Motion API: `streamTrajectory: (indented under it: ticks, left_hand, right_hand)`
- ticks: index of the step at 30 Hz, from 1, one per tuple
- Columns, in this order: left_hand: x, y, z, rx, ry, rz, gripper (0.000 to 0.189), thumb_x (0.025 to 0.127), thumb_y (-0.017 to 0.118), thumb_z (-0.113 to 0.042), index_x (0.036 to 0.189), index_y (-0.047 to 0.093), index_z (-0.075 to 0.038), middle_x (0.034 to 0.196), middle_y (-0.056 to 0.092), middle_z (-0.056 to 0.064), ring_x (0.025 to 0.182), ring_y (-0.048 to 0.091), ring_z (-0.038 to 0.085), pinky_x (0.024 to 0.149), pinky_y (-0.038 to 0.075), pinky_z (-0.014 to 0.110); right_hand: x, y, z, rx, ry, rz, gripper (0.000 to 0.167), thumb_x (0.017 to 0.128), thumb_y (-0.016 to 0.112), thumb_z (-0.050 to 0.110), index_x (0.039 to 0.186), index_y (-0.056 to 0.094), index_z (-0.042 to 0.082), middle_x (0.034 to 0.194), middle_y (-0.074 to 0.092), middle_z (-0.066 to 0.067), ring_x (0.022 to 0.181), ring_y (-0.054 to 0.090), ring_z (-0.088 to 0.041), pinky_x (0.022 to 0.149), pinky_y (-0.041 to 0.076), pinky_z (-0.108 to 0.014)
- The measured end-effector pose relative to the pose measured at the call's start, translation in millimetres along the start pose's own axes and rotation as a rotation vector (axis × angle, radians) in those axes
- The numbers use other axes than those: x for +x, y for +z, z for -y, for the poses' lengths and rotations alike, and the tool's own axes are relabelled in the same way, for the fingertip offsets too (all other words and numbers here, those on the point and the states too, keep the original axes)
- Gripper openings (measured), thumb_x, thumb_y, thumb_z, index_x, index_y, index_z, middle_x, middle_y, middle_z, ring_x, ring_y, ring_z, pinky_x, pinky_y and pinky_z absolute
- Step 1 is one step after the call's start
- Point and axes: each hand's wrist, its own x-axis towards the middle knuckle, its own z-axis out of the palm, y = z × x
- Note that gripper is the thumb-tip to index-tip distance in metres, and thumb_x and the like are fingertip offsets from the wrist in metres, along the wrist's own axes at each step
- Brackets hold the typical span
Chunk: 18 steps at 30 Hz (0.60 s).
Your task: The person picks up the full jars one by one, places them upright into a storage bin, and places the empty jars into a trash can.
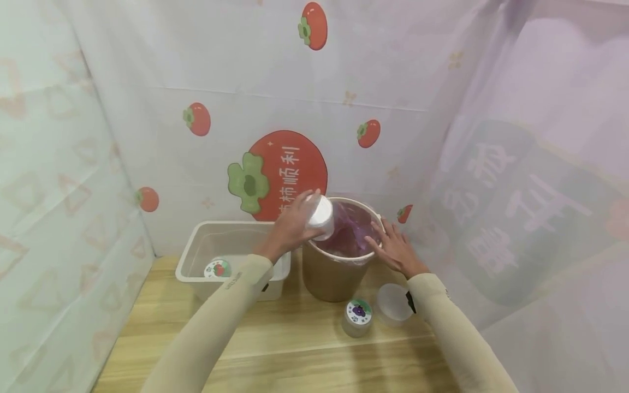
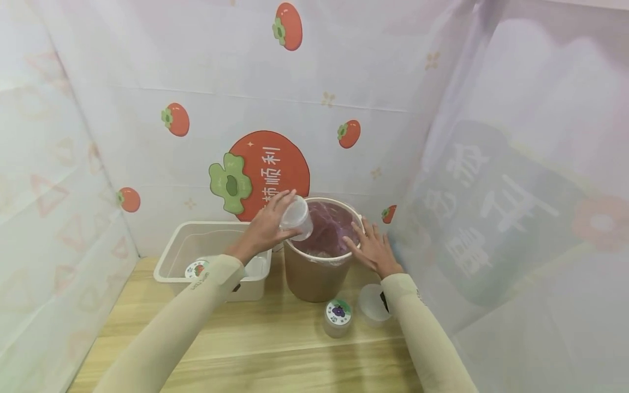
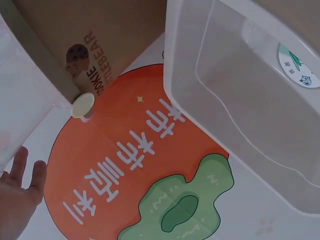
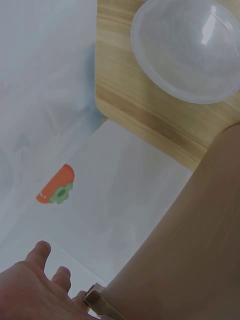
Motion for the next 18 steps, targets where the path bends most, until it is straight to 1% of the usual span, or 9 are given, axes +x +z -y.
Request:
streamTrajectory:
  ticks: [2,4,6,9,11,13,16,18]
  left_hand:
    - [1.3,5.1,0.0,0.015,-0.008,0.02,0.113,0.089,0.09,-0.049,0.176,0.021,-0.027,0.181,0.023,0.014,0.142,0.059,0.044,0.114,0.05,0.071]
    - [0.4,9.1,0.6,0.03,-0.002,0.041,0.113,0.09,0.089,-0.05,0.176,0.019,-0.029,0.183,0.016,0.017,0.14,0.06,0.048,0.115,0.048,0.074]
    - [-1.7,12.9,1.8,0.045,0.017,0.071,0.11,0.092,0.086,-0.05,0.176,0.017,-0.029,0.183,0.012,0.018,0.148,0.054,0.048,0.118,0.042,0.076]
    - [-5.7,17.8,4.5,0.05,0.031,0.091,0.1,0.099,0.078,-0.05,0.176,0.019,-0.027,0.183,0.013,0.019,0.16,0.039,0.046,0.125,0.031,0.077]
    - [-8.0,20.3,6.6,0.047,0.013,0.094,0.091,0.104,0.071,-0.05,0.176,0.02,-0.028,0.183,0.015,0.017,0.165,0.029,0.043,0.129,0.025,0.075]
    - [-9.5,22.5,8.4,0.039,-0.013,0.09,0.085,0.108,0.067,-0.049,0.176,0.02,-0.03,0.184,0.014,0.016,0.168,0.023,0.041,0.132,0.02,0.072]
    - [-10.8,24.5,10.1,0.047,-0.046,0.106,0.079,0.11,0.061,-0.049,0.176,0.019,-0.033,0.184,0.012,0.014,0.17,0.016,0.039,0.135,0.014,0.067]
    - [-11.4,26.3,11.3,0.061,-0.06,0.128,0.077,0.111,0.058,-0.049,0.176,0.02,-0.031,0.184,0.01,0.015,0.17,0.013,0.04,0.136,0.011,0.066]
  right_hand:
    - [0.6,1,1,-0.004,-0.005,-0.003,0.079,0.113,0.031,0.065,0.175,0.027,0.016,0.184,0.007,-0.02,0.166,0.011,-0.056,0.127,0.021,-0.08]
    - [0.8,1,2,-0.011,-0.01,-0.001,0.079,0.113,0.031,0.065,0.175,0.026,0.016,0.184,0.007,-0.021,0.166,0.012,-0.056,0.127,0.021,-0.08]
    - [0.5,1,3,-0.01,-0.012,0.003,0.079,0.113,0.031,0.064,0.175,0.026,0.015,0.183,0.007,-0.021,0.165,0.012,-0.056,0.127,0.021,-0.08]
    - [-0.4,1,4,0.004,-0.004,0.006,0.079,0.113,0.032,0.064,0.174,0.026,0.015,0.184,0.005,-0.02,0.166,0.011,-0.056,0.128,0.02,-0.08]
    - [-0.7,0,3,0.011,0.001,0.001,0.079,0.113,0.032,0.064,0.174,0.027,0.015,0.184,0.006,-0.02,0.166,0.01,-0.056,0.127,0.019,-0.081]
    - [-0.6,0,3,0.011,0.003,-0.005,0.078,0.113,0.032,0.064,0.174,0.028,0.015,0.184,0.006,-0.02,0.166,0.01,-0.056,0.127,0.019,-0.081]
    - [-0.7,0,3,0.005,0.0,-0.008,0.078,0.113,0.032,0.063,0.174,0.029,0.014,0.183,0.008,-0.021,0.165,0.012,-0.056,0.127,0.02,-0.081]
    - [-1.2,0,3,0.006,0.0,-0.006,0.078,0.113,0.032,0.064,0.174,0.029,0.014,0.183,0.008,-0.02,0.165,0.012,-0.056,0.127,0.021,-0.081]
